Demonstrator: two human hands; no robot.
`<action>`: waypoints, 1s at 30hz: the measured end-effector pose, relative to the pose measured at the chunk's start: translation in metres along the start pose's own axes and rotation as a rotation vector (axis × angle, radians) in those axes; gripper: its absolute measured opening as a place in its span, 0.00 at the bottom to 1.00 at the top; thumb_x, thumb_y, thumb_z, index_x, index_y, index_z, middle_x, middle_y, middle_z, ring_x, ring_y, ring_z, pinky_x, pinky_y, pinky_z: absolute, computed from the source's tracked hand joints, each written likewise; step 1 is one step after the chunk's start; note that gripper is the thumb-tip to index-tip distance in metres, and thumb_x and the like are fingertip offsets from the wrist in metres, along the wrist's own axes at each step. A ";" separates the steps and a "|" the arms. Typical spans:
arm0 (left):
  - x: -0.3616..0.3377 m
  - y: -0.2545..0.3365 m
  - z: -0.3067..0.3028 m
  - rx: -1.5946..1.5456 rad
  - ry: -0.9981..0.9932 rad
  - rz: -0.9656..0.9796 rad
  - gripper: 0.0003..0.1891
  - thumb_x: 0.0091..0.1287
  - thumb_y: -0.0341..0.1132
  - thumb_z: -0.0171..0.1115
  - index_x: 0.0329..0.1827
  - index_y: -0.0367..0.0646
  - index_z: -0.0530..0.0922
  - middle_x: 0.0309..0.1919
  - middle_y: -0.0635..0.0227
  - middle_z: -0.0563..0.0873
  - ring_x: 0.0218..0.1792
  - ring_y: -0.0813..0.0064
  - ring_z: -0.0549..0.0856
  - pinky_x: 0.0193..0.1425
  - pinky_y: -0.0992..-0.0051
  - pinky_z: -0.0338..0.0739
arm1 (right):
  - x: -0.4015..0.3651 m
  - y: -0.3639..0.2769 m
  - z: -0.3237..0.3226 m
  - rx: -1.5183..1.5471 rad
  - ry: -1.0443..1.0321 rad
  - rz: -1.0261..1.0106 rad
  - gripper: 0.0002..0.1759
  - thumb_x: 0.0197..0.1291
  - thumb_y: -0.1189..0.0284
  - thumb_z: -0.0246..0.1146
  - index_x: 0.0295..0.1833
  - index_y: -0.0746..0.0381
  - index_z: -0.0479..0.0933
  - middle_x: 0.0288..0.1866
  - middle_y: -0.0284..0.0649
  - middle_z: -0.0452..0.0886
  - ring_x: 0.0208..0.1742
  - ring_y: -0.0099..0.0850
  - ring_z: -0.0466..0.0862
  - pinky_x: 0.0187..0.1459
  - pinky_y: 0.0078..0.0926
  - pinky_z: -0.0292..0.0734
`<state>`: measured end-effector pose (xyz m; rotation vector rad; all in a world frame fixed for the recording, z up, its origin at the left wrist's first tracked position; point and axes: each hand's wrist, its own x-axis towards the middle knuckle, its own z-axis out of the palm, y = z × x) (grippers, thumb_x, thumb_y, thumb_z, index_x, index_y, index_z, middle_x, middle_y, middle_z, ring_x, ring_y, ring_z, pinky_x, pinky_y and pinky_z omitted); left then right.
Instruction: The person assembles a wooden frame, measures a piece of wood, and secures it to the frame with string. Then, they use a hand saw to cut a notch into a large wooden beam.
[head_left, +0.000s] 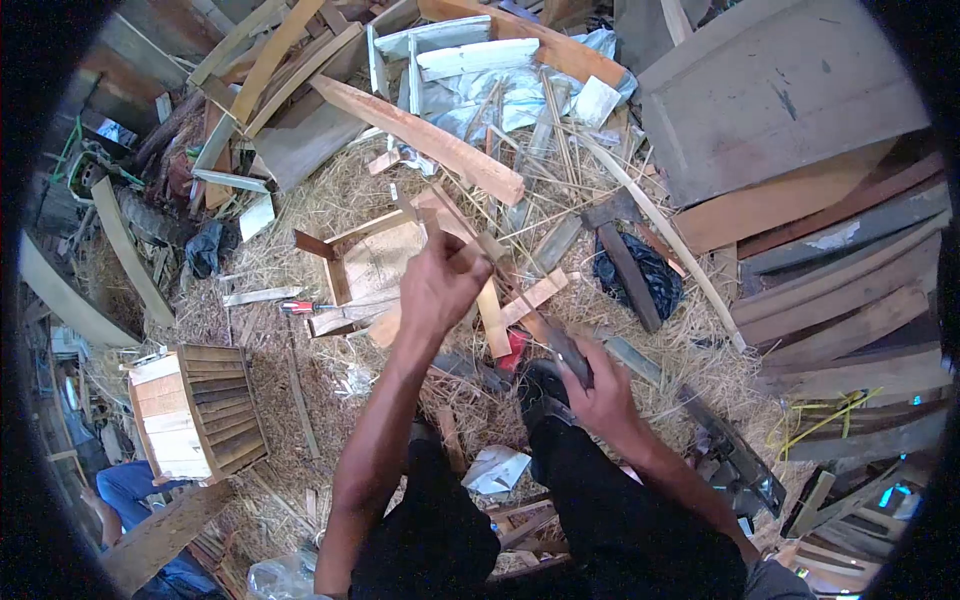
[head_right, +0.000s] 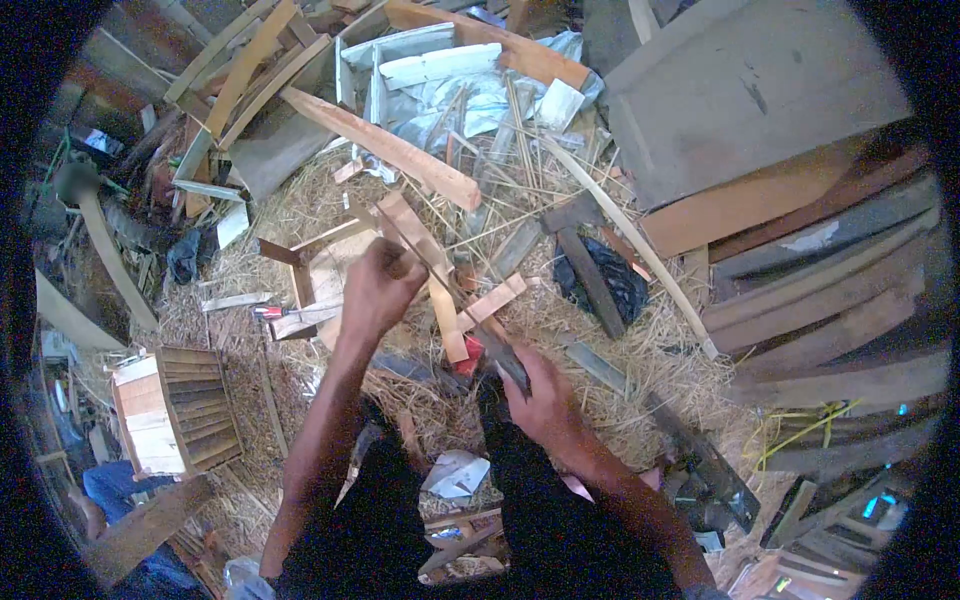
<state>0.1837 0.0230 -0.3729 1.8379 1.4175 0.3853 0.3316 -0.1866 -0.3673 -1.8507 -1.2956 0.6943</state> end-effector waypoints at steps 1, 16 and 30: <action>0.000 0.002 -0.006 0.007 0.002 0.010 0.26 0.56 0.48 0.70 0.48 0.34 0.79 0.38 0.45 0.89 0.41 0.48 0.89 0.49 0.56 0.82 | -0.009 0.002 -0.001 -0.024 -0.008 0.017 0.20 0.63 0.77 0.65 0.60 0.67 0.74 0.50 0.58 0.83 0.51 0.57 0.84 0.52 0.45 0.81; -0.009 0.013 -0.018 0.021 -0.064 -0.044 0.27 0.56 0.46 0.69 0.52 0.32 0.80 0.42 0.44 0.89 0.44 0.46 0.89 0.53 0.58 0.83 | -0.004 -0.006 0.000 -0.093 0.018 -0.017 0.18 0.64 0.77 0.66 0.58 0.68 0.75 0.36 0.50 0.83 0.34 0.37 0.85 0.37 0.32 0.79; 0.007 0.010 -0.046 0.075 -0.049 0.005 0.25 0.56 0.45 0.69 0.49 0.33 0.78 0.37 0.44 0.88 0.42 0.46 0.89 0.50 0.55 0.82 | 0.052 -0.038 0.022 -0.004 -0.023 0.010 0.19 0.63 0.76 0.66 0.58 0.67 0.75 0.37 0.50 0.83 0.38 0.38 0.87 0.41 0.33 0.80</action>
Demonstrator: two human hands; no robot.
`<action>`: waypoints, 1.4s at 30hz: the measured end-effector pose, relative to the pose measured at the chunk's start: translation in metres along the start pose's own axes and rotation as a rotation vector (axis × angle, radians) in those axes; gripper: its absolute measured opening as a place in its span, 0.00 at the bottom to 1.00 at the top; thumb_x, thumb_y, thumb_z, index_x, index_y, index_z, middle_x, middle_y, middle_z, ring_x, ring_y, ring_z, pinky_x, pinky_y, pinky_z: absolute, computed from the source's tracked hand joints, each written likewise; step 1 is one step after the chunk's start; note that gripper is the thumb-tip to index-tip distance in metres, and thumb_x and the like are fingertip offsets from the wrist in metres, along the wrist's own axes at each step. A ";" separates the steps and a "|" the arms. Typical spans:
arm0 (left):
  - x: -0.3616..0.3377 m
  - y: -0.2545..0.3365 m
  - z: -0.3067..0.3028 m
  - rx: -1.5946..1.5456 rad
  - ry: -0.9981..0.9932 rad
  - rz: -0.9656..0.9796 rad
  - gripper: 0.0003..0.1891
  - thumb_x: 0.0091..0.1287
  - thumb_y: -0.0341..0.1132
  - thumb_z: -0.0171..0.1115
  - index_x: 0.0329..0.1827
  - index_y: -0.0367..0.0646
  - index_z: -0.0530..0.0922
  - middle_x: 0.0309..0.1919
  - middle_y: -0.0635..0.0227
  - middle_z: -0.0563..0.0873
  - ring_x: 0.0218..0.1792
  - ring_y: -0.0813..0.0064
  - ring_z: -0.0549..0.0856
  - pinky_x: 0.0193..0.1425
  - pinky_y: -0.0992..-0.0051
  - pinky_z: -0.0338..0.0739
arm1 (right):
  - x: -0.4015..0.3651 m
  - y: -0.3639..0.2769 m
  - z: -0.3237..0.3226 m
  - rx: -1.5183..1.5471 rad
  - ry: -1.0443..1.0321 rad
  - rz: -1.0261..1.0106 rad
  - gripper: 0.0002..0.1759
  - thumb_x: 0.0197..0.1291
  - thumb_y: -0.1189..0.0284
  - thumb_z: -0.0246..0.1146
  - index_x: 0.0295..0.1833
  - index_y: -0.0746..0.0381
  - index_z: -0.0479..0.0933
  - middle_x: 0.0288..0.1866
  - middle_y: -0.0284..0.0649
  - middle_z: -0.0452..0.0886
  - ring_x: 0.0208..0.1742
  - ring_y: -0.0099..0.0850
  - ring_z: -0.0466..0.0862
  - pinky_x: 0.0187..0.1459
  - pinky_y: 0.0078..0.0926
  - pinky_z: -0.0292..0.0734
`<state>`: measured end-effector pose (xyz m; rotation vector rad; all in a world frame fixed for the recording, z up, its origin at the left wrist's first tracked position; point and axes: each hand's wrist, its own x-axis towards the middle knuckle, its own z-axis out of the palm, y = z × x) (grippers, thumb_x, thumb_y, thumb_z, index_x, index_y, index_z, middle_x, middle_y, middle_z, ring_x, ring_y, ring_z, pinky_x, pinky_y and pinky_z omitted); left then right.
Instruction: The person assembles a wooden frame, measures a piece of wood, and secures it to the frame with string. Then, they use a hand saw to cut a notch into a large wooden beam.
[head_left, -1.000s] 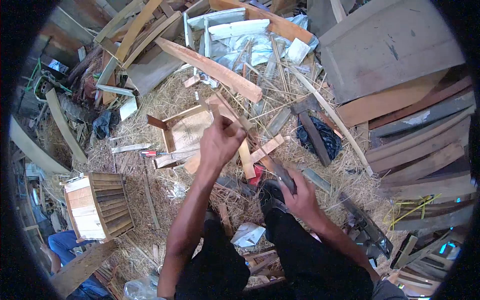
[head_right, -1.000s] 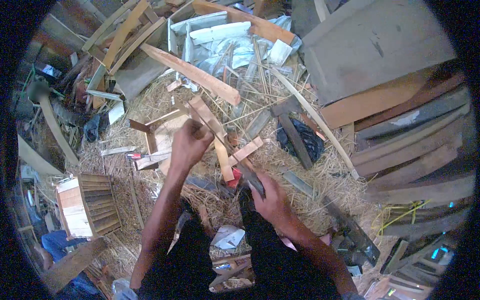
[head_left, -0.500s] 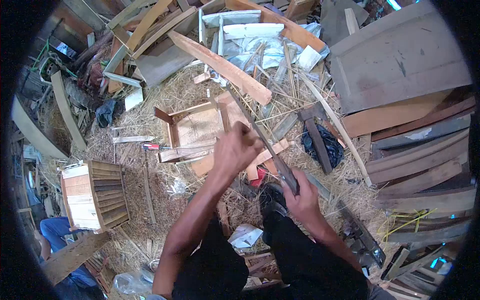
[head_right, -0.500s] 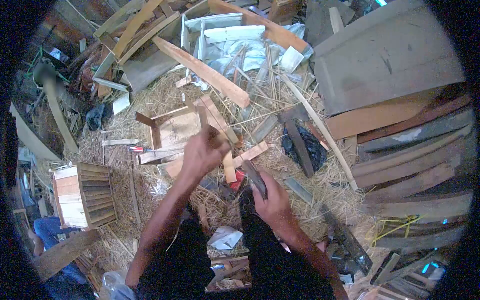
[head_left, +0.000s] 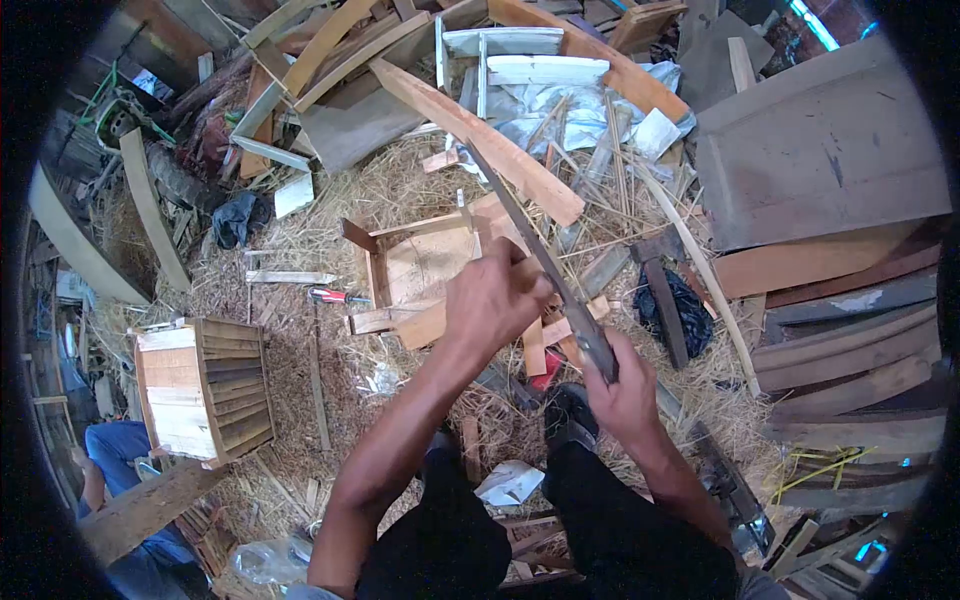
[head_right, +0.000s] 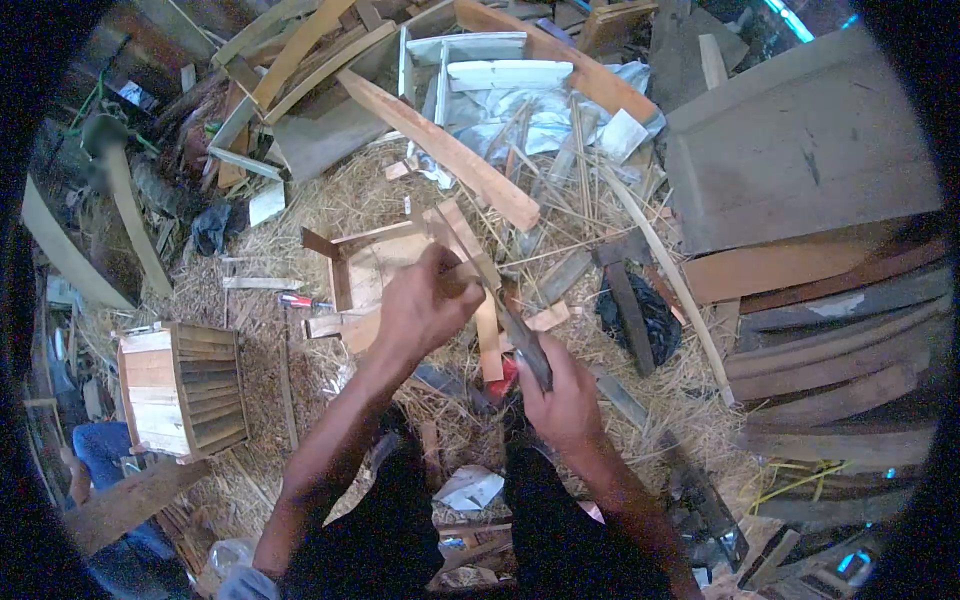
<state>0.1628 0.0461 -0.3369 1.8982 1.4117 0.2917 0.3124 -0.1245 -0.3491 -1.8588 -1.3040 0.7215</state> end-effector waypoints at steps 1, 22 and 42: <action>0.006 -0.004 0.000 -0.022 0.035 0.035 0.25 0.56 0.46 0.68 0.48 0.33 0.78 0.35 0.43 0.88 0.40 0.45 0.88 0.49 0.54 0.81 | 0.009 -0.005 -0.001 0.018 -0.002 -0.003 0.20 0.63 0.75 0.67 0.60 0.67 0.75 0.39 0.51 0.84 0.41 0.42 0.87 0.43 0.36 0.81; -0.057 0.363 -0.405 -0.325 -0.038 0.341 0.16 0.59 0.39 0.70 0.43 0.36 0.78 0.31 0.53 0.88 0.33 0.56 0.90 0.41 0.64 0.82 | 0.068 -0.404 -0.322 0.730 0.379 0.283 0.19 0.71 0.74 0.62 0.66 0.60 0.72 0.38 0.33 0.79 0.23 0.14 0.70 0.23 0.17 0.66; -0.273 0.603 -0.536 -0.097 -0.730 1.145 0.18 0.57 0.41 0.73 0.42 0.41 0.77 0.33 0.53 0.89 0.38 0.50 0.89 0.41 0.57 0.83 | -0.165 -0.737 -0.411 0.231 1.092 0.350 0.14 0.67 0.66 0.69 0.46 0.68 0.84 0.33 0.40 0.87 0.33 0.20 0.82 0.37 0.23 0.78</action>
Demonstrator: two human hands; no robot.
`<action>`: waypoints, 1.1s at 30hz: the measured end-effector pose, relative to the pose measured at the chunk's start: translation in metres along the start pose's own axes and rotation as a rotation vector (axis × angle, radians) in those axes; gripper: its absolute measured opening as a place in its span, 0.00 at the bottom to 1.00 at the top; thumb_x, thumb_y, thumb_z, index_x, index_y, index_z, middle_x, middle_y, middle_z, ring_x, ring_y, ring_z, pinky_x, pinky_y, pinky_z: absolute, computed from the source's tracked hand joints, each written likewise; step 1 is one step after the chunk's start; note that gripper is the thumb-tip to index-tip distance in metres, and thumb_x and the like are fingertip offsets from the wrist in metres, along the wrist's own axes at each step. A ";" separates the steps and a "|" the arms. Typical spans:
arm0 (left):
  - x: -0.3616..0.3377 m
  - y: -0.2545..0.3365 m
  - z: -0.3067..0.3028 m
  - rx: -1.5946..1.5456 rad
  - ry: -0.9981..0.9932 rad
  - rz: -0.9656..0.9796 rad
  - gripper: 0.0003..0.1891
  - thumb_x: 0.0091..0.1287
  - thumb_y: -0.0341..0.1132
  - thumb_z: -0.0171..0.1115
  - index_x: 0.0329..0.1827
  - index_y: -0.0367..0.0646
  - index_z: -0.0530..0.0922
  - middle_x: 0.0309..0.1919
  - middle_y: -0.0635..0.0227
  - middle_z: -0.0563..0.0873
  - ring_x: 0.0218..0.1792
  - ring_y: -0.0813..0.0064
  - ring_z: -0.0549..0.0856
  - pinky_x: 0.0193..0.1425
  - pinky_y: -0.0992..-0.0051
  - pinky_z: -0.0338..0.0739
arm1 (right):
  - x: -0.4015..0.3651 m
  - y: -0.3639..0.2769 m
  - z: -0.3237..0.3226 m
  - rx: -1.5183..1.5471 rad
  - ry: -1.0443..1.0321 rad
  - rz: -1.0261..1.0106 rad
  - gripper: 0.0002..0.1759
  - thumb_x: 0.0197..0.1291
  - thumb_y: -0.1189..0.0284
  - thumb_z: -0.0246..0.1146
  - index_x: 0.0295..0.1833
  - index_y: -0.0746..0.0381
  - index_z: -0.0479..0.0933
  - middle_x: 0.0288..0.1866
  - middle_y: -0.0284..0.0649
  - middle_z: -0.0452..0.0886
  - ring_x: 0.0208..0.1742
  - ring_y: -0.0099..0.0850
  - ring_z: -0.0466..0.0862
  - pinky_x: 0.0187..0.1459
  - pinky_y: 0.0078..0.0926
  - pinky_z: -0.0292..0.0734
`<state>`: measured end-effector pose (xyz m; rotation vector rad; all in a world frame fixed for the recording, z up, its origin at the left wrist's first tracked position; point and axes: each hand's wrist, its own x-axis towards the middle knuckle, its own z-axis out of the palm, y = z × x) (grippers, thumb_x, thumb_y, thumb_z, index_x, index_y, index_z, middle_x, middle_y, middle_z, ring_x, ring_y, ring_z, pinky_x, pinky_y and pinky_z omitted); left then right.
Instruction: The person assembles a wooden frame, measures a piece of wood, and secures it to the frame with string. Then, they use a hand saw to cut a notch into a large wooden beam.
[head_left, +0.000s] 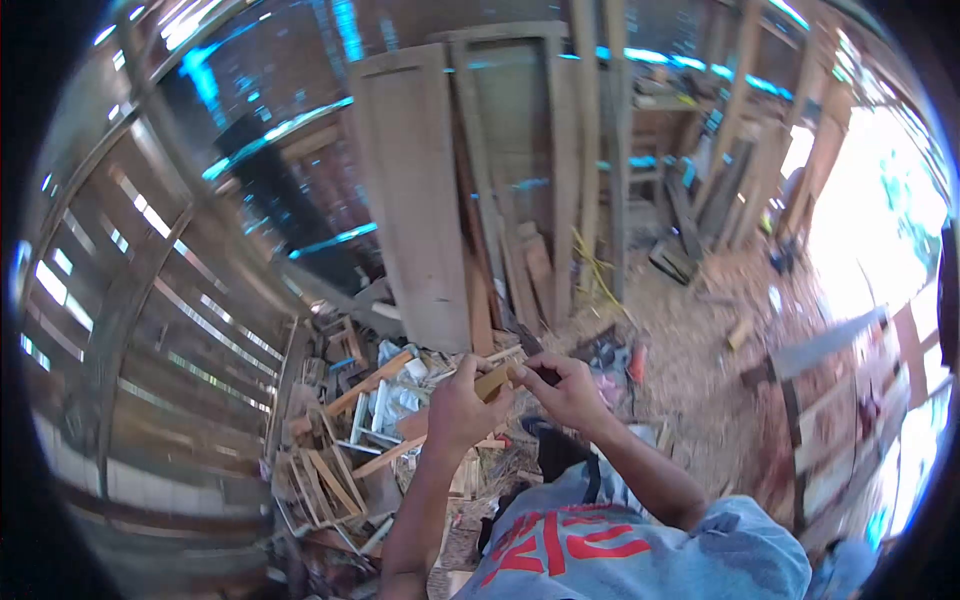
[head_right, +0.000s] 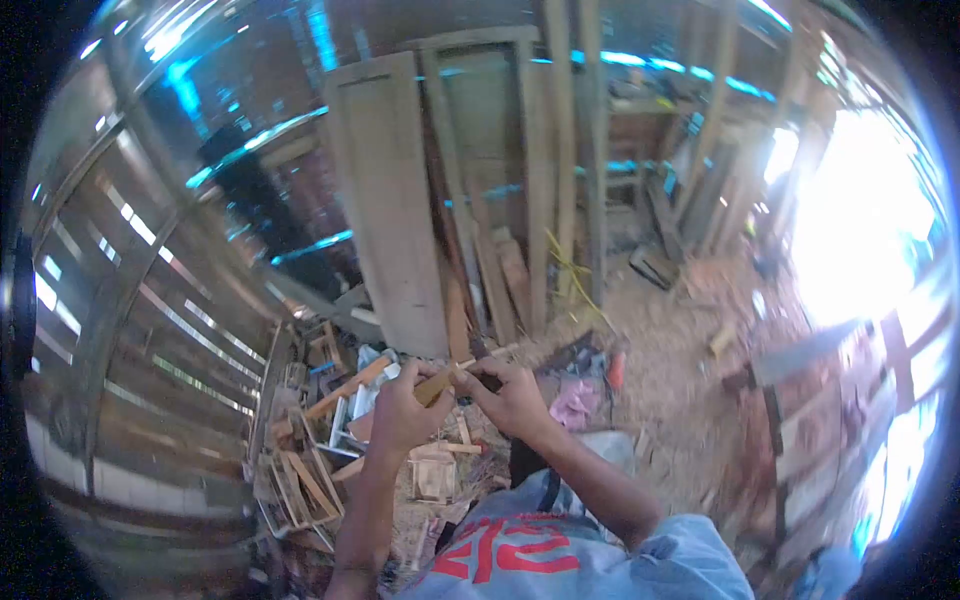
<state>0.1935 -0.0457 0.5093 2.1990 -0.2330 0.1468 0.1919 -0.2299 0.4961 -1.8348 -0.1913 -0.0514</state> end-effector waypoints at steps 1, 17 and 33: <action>-0.003 0.008 0.004 -0.007 -0.031 0.026 0.18 0.56 0.41 0.73 0.42 0.41 0.77 0.33 0.53 0.89 0.37 0.51 0.90 0.41 0.58 0.83 | -0.012 0.001 -0.004 0.046 0.045 0.003 0.14 0.67 0.65 0.69 0.45 0.67 0.85 0.31 0.38 0.87 0.32 0.19 0.80 0.35 0.23 0.76; -0.009 0.124 0.113 -0.285 -0.470 0.380 0.16 0.56 0.35 0.72 0.41 0.38 0.77 0.32 0.54 0.88 0.35 0.62 0.90 0.40 0.66 0.82 | -0.143 -0.013 -0.099 0.018 0.762 -0.026 0.11 0.68 0.67 0.68 0.43 0.65 0.84 0.26 0.27 0.79 0.28 0.14 0.72 0.30 0.18 0.68; 0.091 0.212 0.346 -0.109 -0.533 1.042 0.28 0.59 0.34 0.73 0.63 0.40 0.77 0.50 0.53 0.84 0.51 0.51 0.84 0.53 0.59 0.77 | -0.128 0.100 -0.308 0.159 1.096 0.047 0.11 0.70 0.68 0.66 0.43 0.67 0.83 0.29 0.28 0.79 0.31 0.15 0.74 0.34 0.19 0.70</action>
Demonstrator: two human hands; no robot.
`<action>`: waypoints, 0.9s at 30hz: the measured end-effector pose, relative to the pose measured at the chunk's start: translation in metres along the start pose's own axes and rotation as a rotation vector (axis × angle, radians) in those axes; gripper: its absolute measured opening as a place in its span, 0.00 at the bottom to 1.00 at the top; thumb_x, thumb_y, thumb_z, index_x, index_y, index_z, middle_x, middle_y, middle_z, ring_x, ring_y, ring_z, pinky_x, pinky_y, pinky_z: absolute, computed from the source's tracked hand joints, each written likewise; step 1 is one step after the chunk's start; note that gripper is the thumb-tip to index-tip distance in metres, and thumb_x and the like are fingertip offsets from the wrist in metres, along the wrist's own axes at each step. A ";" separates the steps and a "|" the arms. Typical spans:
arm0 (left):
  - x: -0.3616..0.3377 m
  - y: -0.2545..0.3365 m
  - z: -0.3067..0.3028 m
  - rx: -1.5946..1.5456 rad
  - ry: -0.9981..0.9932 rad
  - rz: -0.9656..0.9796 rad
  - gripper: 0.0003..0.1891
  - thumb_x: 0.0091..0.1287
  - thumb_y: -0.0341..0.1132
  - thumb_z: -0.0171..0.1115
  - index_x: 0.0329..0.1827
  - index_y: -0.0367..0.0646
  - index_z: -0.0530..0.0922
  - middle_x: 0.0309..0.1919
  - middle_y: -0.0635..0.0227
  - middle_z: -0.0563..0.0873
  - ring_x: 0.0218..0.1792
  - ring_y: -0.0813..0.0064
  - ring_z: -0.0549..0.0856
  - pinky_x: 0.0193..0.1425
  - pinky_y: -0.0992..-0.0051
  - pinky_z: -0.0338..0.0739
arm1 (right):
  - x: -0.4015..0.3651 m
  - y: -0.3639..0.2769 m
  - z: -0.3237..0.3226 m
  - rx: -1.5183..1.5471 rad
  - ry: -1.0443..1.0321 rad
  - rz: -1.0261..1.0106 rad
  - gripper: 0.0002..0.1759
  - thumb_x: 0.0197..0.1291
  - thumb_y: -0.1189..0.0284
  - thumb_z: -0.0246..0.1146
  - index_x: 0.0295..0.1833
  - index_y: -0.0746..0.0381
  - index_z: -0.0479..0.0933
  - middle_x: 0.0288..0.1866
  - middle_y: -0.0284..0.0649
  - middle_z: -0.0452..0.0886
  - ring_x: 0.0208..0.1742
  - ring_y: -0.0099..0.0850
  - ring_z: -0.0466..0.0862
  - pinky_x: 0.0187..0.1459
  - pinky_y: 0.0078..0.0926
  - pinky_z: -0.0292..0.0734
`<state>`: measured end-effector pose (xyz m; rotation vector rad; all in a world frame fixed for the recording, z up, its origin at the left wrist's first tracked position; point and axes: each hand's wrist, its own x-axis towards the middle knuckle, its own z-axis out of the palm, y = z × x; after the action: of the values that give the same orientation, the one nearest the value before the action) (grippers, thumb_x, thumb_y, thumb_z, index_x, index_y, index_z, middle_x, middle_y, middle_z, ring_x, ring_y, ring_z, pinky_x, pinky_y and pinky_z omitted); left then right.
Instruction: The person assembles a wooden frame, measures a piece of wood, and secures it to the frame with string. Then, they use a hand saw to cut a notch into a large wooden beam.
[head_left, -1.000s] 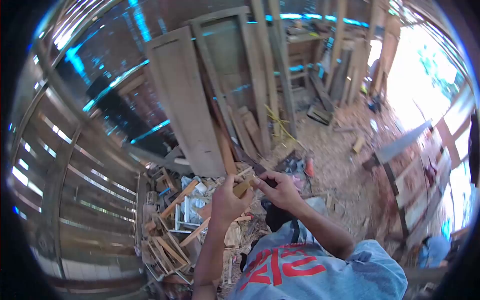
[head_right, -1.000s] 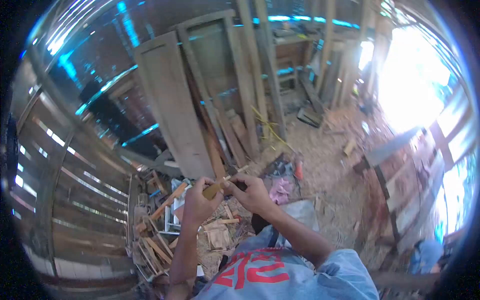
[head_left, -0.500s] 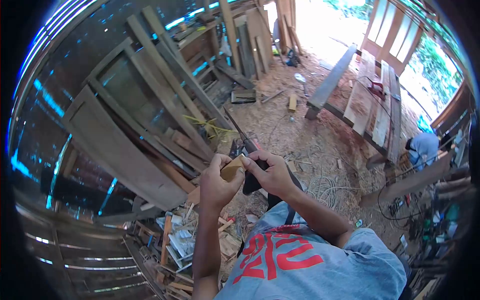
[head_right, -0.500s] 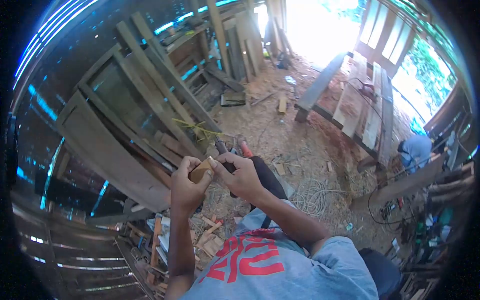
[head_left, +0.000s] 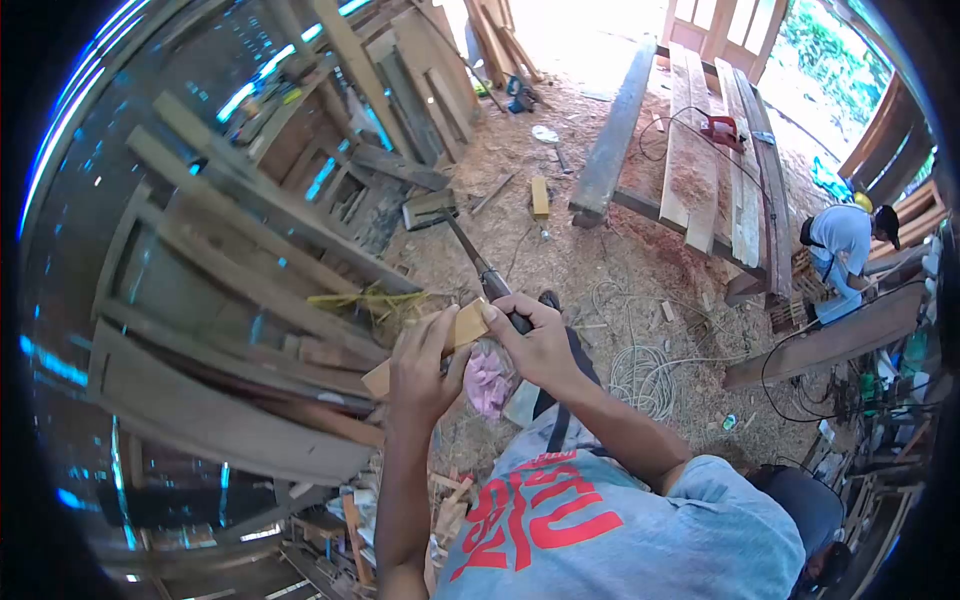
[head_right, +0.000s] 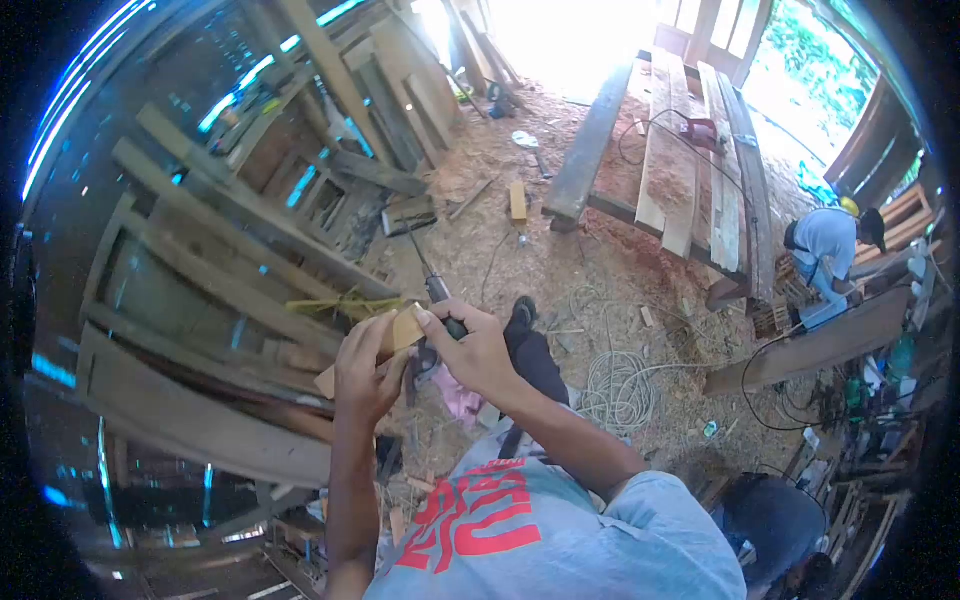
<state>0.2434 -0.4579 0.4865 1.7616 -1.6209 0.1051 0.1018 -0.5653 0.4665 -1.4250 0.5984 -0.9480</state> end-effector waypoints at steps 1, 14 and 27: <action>0.031 -0.014 0.020 -0.009 -0.018 0.020 0.28 0.59 0.33 0.72 0.64 0.39 0.77 0.50 0.53 0.84 0.51 0.51 0.84 0.54 0.59 0.77 | 0.030 0.009 -0.013 0.059 0.029 0.023 0.11 0.70 0.67 0.66 0.44 0.66 0.83 0.29 0.27 0.77 0.31 0.15 0.72 0.34 0.19 0.69; 0.443 -0.192 0.387 -0.261 -0.457 0.120 0.27 0.60 0.32 0.72 0.63 0.36 0.78 0.53 0.51 0.81 0.54 0.51 0.81 0.59 0.60 0.76 | 0.380 0.156 -0.233 -0.141 0.594 0.087 0.26 0.74 0.68 0.60 0.72 0.65 0.64 0.31 0.34 0.80 0.31 0.22 0.80 0.35 0.20 0.75; 0.470 -0.219 0.672 -0.256 -0.687 0.404 0.24 0.62 0.37 0.69 0.63 0.45 0.78 0.57 0.65 0.81 0.60 0.64 0.80 0.63 0.63 0.72 | 0.361 0.263 -0.314 -0.153 1.154 0.555 0.16 0.66 0.66 0.70 0.48 0.67 0.77 0.29 0.29 0.79 0.26 0.15 0.74 0.28 0.19 0.70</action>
<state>0.2629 -1.2322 0.1388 1.3156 -2.3386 -0.5526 0.0803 -1.0645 0.2467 -0.6275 1.8301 -1.2155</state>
